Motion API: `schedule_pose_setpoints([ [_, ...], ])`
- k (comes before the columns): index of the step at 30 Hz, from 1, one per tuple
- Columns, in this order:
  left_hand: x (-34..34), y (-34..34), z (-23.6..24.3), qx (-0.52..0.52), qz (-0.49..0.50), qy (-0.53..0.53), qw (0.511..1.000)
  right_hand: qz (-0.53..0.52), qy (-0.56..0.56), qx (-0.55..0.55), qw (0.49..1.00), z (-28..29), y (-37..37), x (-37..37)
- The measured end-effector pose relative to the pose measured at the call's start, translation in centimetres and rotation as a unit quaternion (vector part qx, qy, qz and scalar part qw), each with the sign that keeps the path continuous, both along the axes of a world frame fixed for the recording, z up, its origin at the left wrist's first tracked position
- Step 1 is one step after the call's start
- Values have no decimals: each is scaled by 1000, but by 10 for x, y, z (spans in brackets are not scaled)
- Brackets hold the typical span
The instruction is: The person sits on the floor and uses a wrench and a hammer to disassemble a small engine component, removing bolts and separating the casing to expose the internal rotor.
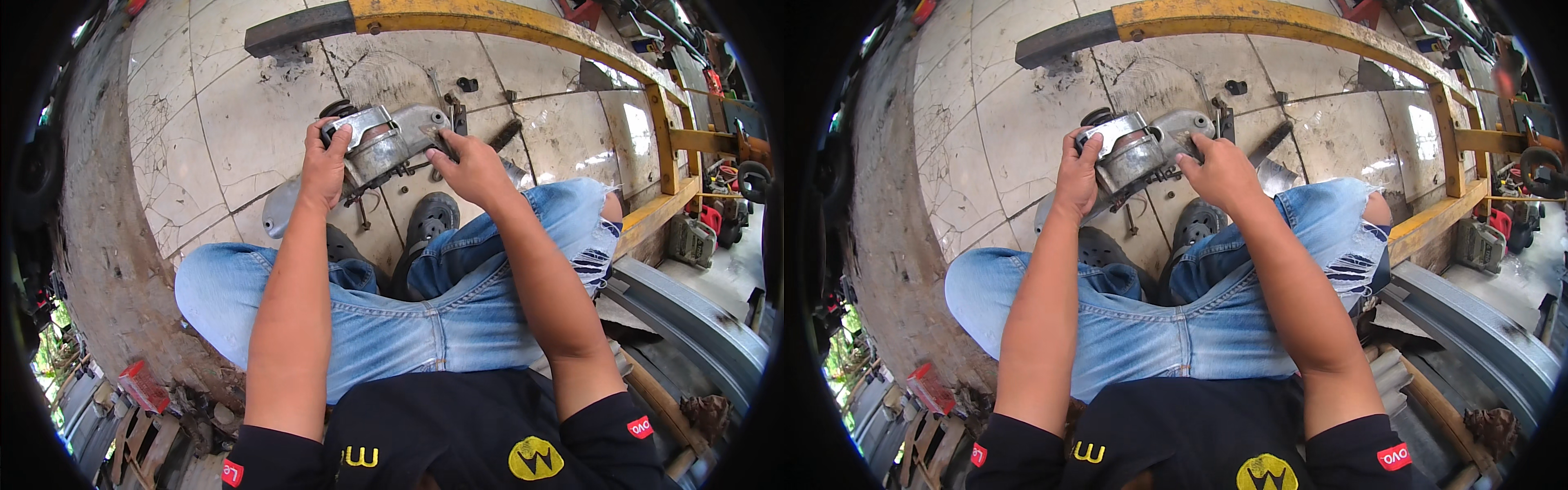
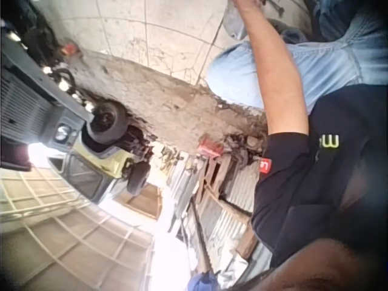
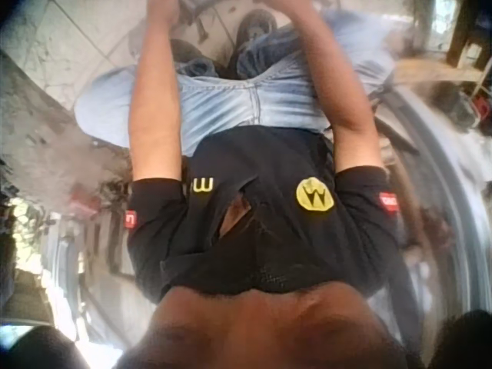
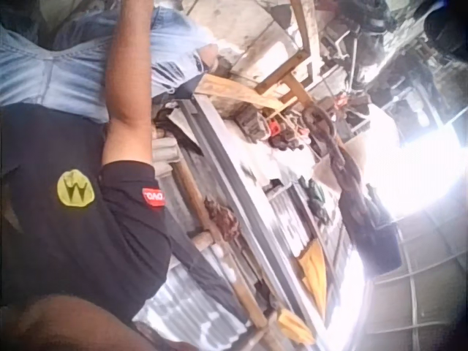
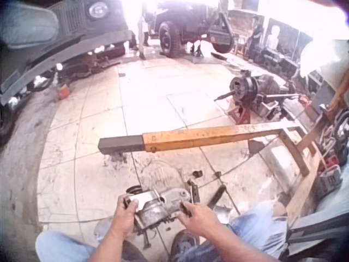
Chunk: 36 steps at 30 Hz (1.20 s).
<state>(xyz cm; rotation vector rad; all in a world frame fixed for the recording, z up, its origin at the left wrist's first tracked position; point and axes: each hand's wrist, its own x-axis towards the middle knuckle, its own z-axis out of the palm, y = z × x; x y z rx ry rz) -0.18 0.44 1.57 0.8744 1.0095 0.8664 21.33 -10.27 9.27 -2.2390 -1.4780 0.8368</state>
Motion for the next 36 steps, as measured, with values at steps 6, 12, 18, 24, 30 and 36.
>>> schedule_pose_setpoints([
  [6, 2, 4, 8, -12, 1, -20, 1000, 60, 17, -36, 997, 4, -7, -6],
  [12, 4, 4, 15, -31, -2, -5, 1000, 74, -2, -3, 997, 11, -15, -30],
  [18, 5, 4, 14, -13, 7, -6, 1000, 76, 3, 24, 997, 3, -13, -47],
  [24, 8, 4, 12, -24, 2, -23, 999, 63, -5, 70, 995, -10, 3, -52],
  [30, 3, 5, 7, -8, 8, -3, 1000, 91, -26, 47, 994, 6, -6, -60],
  [36, 4, 7, -1, 5, 6, 14, 1000, 100, -54, 74, 991, -1, 7, -60],
])
